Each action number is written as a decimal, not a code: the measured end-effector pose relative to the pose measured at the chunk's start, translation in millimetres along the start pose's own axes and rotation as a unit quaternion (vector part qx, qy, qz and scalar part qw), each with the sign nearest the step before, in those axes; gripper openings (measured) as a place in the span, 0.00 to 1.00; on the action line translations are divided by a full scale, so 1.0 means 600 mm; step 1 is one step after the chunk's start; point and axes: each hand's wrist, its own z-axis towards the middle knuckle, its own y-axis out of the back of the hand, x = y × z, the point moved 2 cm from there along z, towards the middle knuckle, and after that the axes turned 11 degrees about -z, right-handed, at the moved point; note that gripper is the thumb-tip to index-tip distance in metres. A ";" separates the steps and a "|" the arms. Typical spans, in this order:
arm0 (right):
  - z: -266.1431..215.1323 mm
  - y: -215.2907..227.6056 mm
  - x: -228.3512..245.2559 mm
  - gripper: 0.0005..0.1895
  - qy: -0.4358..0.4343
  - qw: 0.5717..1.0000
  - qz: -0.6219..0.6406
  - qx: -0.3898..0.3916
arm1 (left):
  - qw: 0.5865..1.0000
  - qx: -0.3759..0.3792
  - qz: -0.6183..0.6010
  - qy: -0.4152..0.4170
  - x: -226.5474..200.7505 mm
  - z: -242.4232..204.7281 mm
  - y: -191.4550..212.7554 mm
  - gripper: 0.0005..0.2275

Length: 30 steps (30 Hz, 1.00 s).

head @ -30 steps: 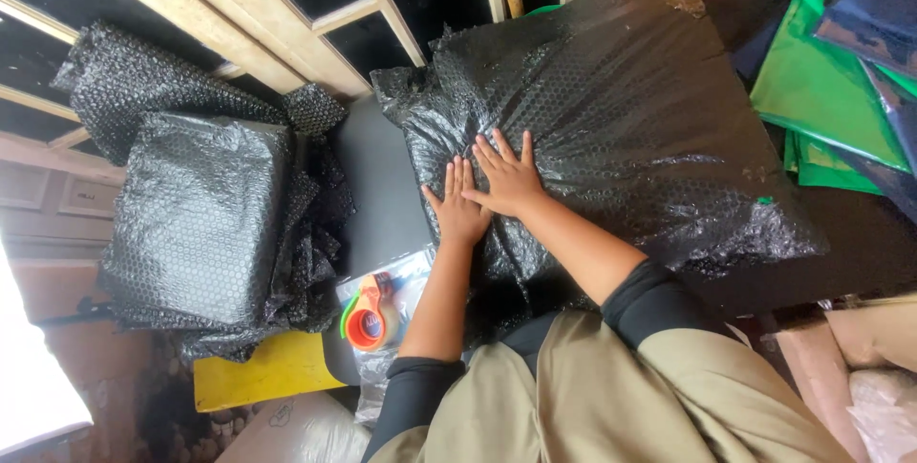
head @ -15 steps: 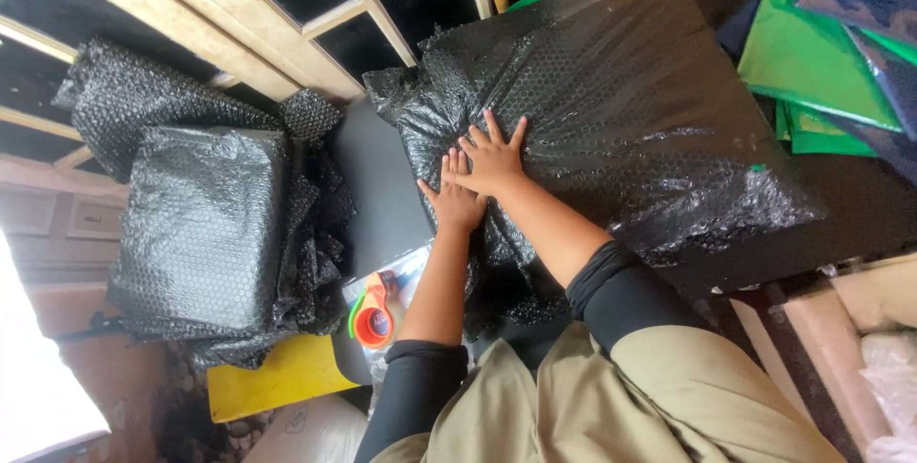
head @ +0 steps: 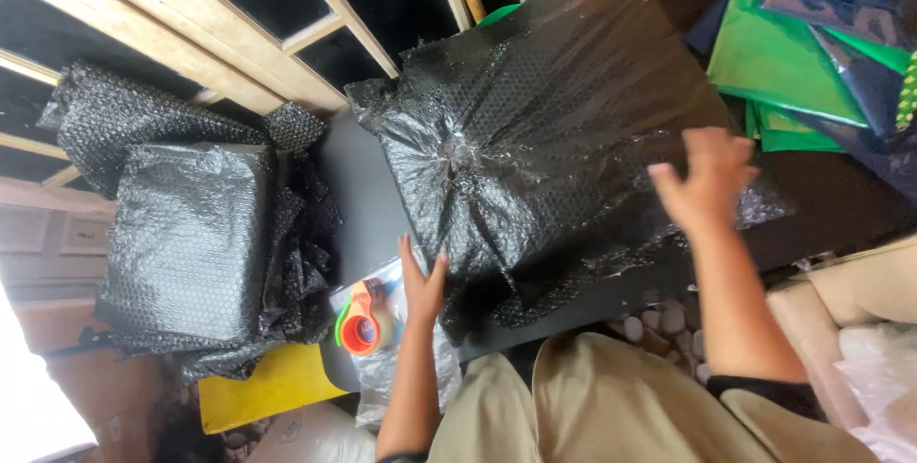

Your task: Wrapping a green tote bag in black bubble wrap and sealing it with a tape dispenser.

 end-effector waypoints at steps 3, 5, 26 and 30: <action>0.002 -0.073 -0.222 0.39 -0.070 0.992 0.100 0.024 | 0.996 0.036 -0.007 0.082 0.065 -0.059 -0.005 0.52; 0.026 -0.011 -0.196 0.39 -0.137 0.973 0.111 0.151 | 0.998 0.018 0.023 0.063 0.105 -0.063 -0.023 0.51; 0.082 -0.208 -0.231 0.32 0.007 0.991 0.130 0.011 | 0.981 -0.092 0.112 0.132 0.084 0.021 -0.059 0.45; 0.041 -0.154 -0.196 0.21 0.105 0.973 0.121 -0.165 | 0.978 -0.064 0.144 0.134 0.035 -0.033 -0.054 0.47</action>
